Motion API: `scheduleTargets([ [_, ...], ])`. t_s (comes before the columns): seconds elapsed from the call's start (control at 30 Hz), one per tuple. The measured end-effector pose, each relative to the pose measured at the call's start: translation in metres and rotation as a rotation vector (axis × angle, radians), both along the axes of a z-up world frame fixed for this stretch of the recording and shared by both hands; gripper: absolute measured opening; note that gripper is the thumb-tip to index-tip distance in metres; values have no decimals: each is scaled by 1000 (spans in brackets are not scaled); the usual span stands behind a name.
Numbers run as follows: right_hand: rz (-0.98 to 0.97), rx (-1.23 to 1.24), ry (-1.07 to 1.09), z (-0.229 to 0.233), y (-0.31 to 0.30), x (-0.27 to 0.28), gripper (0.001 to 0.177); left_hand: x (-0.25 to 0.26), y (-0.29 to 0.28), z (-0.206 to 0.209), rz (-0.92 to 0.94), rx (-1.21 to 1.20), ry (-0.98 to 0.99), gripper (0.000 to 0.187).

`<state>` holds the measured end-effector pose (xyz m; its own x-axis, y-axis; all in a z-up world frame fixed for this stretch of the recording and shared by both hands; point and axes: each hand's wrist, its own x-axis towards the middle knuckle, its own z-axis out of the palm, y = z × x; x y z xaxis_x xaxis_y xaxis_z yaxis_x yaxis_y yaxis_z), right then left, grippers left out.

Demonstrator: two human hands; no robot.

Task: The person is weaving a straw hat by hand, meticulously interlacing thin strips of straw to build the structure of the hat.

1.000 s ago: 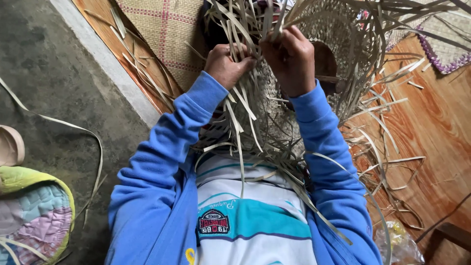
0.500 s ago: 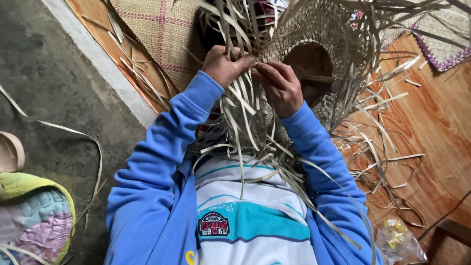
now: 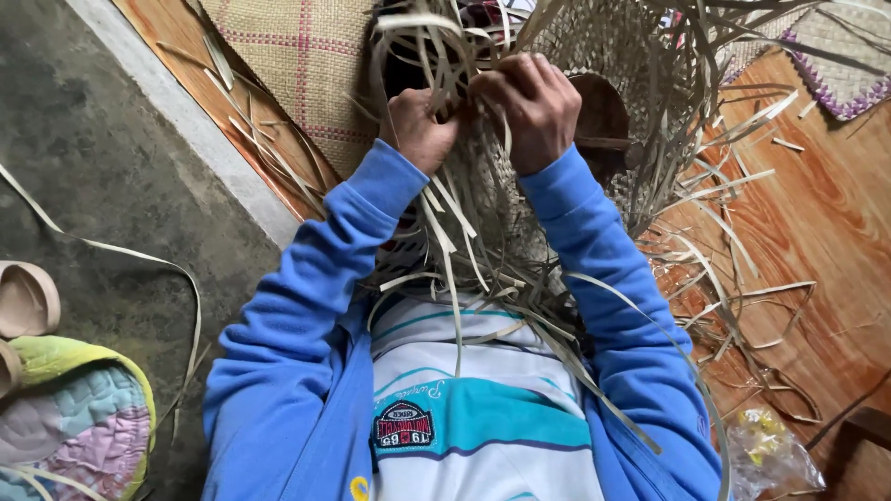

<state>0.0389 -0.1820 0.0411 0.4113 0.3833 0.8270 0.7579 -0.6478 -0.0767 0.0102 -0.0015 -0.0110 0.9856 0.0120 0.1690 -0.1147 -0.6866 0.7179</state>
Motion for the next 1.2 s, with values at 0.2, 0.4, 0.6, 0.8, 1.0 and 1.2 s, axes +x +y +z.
scheduleTargets([
  [0.2, 47, 273, 288, 10, -14, -9, 29, -7, -2, 18, -12, -295, 36, 12],
  [0.4, 350, 528, 684, -12, -21, -16, 25, -5, 0, 18, -39, -217, 43, 12],
  [0.6, 343, 469, 565, -19, -20, -19, 21, -2, 0, 14, -151, -248, -24, 12],
  [0.8, 408, 446, 252, -43, -16, -36, 9, -5, 2, 25, 102, -380, 286, 18],
  [1.0, 400, 301, 157, -22, -14, -54, 15, -5, 3, 29, 130, -318, 302, 31],
  [1.2, 462, 375, 457, -24, -18, -55, 24, -4, 10, 14, 197, -355, 351, 31],
])
